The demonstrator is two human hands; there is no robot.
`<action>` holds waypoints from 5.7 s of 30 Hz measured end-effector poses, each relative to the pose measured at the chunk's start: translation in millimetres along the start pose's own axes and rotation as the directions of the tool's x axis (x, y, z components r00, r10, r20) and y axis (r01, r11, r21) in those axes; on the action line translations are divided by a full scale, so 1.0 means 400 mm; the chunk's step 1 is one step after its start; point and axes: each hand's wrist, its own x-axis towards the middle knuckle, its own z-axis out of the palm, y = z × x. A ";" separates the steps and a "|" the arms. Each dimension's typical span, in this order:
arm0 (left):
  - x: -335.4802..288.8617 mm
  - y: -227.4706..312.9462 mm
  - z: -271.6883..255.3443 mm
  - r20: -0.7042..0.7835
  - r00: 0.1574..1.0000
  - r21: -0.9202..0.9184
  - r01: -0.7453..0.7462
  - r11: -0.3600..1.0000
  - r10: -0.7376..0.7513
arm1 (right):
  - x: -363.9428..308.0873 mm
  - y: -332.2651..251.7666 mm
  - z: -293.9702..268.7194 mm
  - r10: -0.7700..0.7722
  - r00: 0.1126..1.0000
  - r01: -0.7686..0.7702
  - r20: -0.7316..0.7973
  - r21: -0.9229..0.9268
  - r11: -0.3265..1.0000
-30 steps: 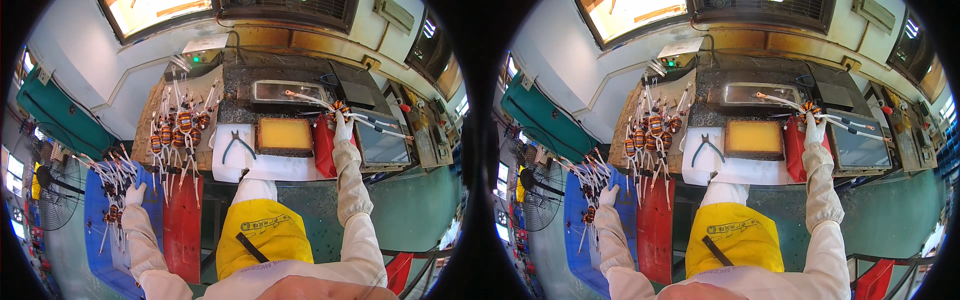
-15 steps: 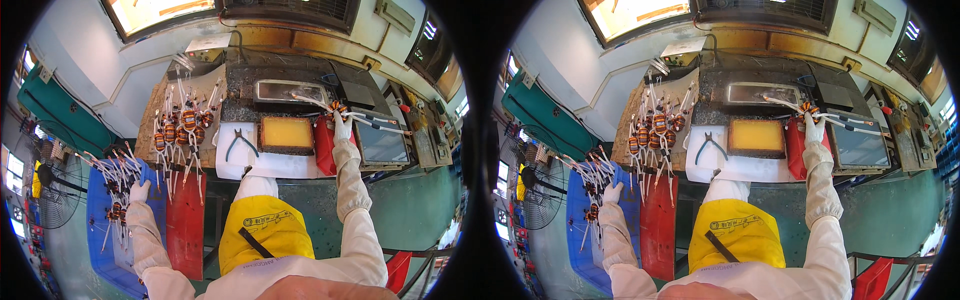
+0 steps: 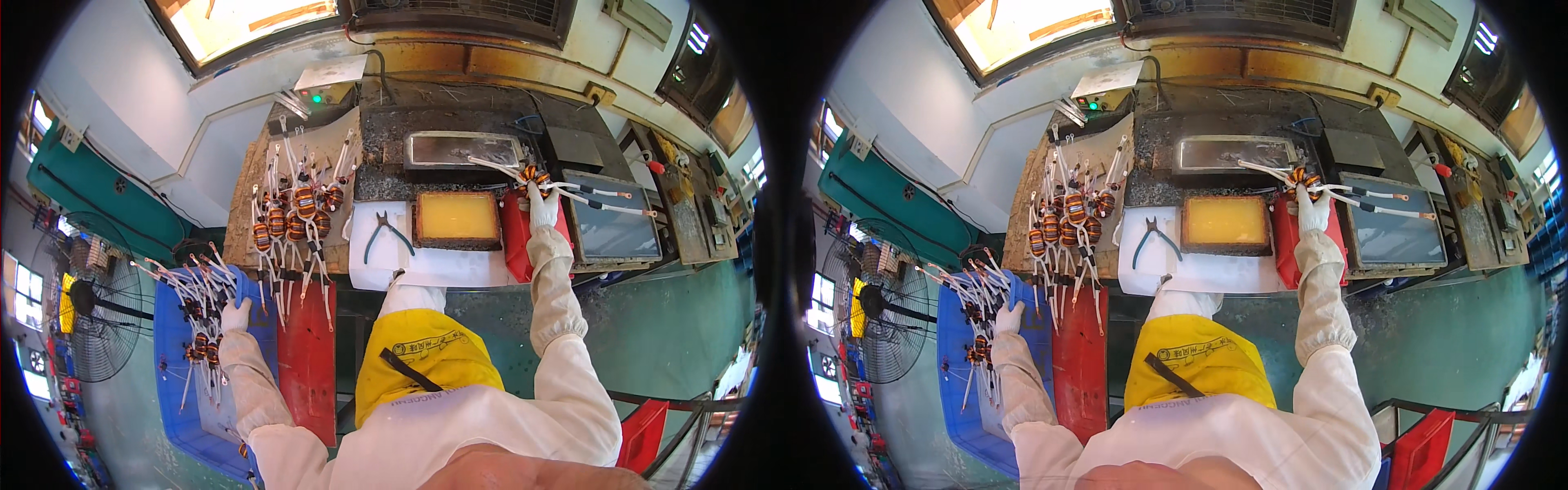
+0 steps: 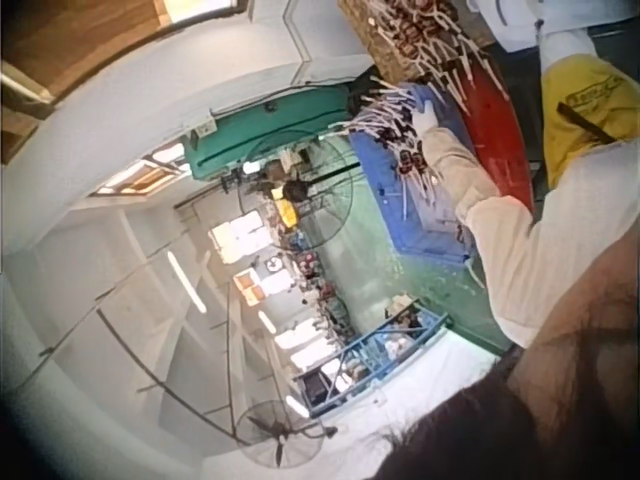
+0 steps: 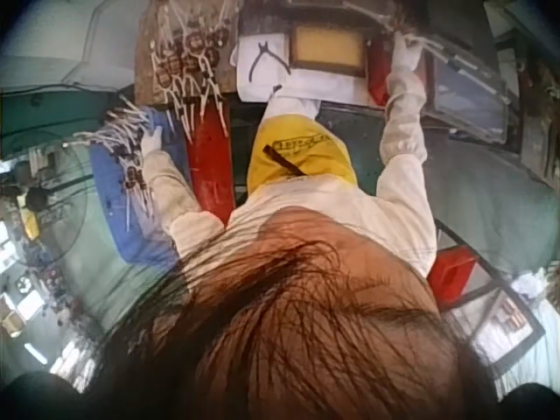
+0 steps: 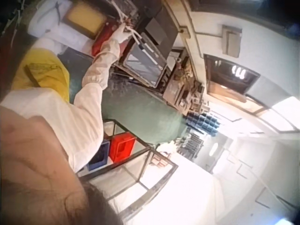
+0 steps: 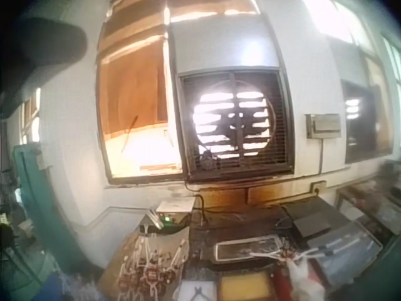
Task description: Dipping copper-wire coil components into a liquid bath as part of a manufacturing process.
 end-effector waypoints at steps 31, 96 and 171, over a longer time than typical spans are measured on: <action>-0.024 0.033 -0.012 0.011 0.989 -0.007 0.149 0.989 -0.149 | -0.017 -0.024 0.009 0.032 0.998 -0.033 0.062 0.005 0.999; 0.005 -0.026 0.004 0.042 0.993 -0.174 0.114 0.978 -0.109 | -0.003 -0.016 0.001 0.029 0.998 -0.028 0.061 -0.028 0.999; 0.031 -0.049 0.020 0.062 0.996 -0.210 0.083 0.974 -0.071 | -0.012 -0.030 -0.002 0.042 0.998 -0.042 0.056 -0.001 0.999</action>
